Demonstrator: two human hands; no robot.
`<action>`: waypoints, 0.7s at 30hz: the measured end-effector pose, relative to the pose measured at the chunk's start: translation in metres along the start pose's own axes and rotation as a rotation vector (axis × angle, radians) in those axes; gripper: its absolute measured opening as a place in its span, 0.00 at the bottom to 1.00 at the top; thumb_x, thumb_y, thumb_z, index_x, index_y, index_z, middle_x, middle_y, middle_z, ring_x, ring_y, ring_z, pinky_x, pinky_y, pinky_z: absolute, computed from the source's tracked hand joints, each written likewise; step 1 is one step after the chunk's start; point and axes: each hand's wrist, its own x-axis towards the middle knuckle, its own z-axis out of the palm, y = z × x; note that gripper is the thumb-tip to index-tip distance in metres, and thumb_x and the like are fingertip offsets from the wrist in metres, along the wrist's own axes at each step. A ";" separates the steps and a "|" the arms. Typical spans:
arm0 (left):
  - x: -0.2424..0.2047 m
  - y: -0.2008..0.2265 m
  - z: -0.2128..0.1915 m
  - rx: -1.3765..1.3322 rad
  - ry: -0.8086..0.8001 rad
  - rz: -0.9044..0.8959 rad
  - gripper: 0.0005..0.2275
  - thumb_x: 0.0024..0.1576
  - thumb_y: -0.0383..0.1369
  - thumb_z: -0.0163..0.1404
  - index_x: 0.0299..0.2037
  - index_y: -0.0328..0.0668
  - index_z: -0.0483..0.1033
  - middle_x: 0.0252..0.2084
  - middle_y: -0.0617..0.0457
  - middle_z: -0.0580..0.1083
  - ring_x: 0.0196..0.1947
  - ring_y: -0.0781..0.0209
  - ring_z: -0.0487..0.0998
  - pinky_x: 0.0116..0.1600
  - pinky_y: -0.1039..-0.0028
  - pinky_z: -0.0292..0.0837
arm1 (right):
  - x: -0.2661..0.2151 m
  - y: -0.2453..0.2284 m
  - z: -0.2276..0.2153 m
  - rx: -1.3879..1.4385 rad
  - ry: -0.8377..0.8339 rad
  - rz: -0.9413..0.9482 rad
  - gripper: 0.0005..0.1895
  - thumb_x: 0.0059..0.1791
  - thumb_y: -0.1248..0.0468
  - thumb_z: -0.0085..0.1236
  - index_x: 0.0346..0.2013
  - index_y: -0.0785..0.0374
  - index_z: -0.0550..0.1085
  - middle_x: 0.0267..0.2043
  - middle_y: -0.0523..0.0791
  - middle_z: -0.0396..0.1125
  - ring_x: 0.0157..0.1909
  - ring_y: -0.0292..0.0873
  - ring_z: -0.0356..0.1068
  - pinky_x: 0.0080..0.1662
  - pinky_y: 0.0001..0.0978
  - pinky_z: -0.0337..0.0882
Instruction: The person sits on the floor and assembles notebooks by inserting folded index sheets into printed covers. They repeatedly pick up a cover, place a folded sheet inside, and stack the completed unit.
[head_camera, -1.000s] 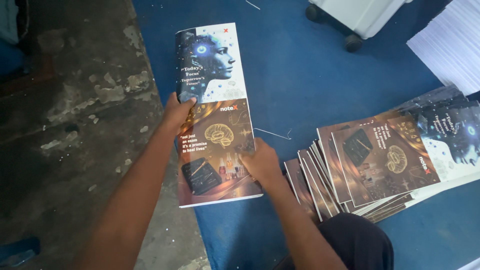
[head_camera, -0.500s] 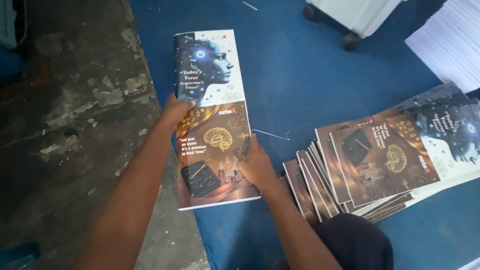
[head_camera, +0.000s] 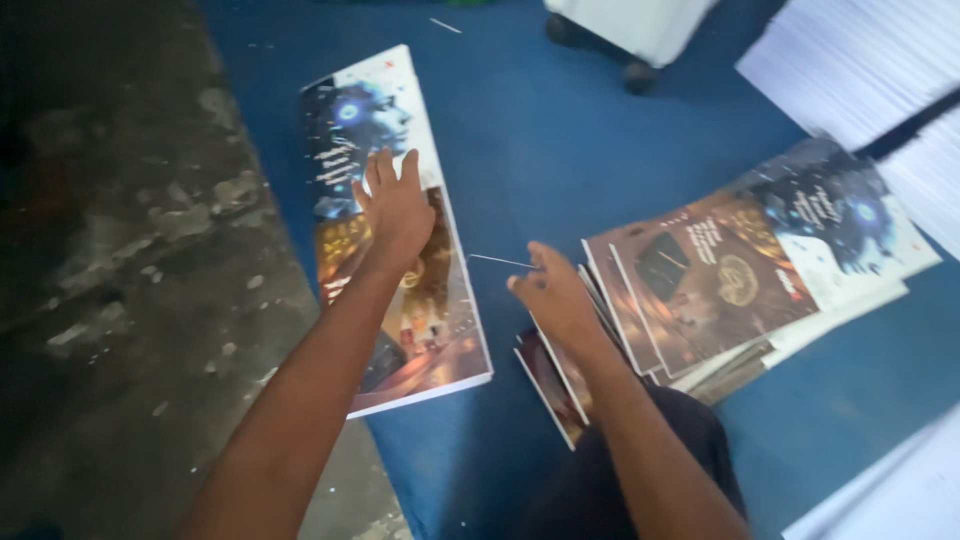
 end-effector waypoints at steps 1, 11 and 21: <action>0.000 0.013 0.002 -0.024 0.031 0.039 0.34 0.47 0.26 0.56 0.69 0.47 0.61 0.71 0.34 0.56 0.73 0.34 0.49 0.70 0.34 0.42 | -0.004 -0.009 -0.016 -0.017 0.037 0.011 0.34 0.46 0.58 0.62 0.65 0.66 0.65 0.64 0.52 0.65 0.58 0.47 0.71 0.56 0.37 0.71; -0.015 0.181 0.031 -0.418 0.225 0.491 0.25 0.51 0.22 0.54 0.62 0.39 0.70 0.63 0.35 0.67 0.67 0.33 0.63 0.71 0.49 0.57 | -0.041 0.016 -0.157 -0.086 0.411 -0.141 0.20 0.47 0.64 0.60 0.53 0.67 0.75 0.48 0.49 0.74 0.48 0.40 0.74 0.49 0.32 0.73; -0.121 0.319 0.058 -0.750 -0.043 0.710 0.23 0.49 0.26 0.56 0.57 0.36 0.71 0.57 0.34 0.70 0.59 0.33 0.68 0.62 0.51 0.64 | -0.157 0.072 -0.249 -0.123 0.539 0.127 0.21 0.48 0.64 0.57 0.55 0.67 0.75 0.51 0.51 0.75 0.46 0.41 0.74 0.48 0.31 0.72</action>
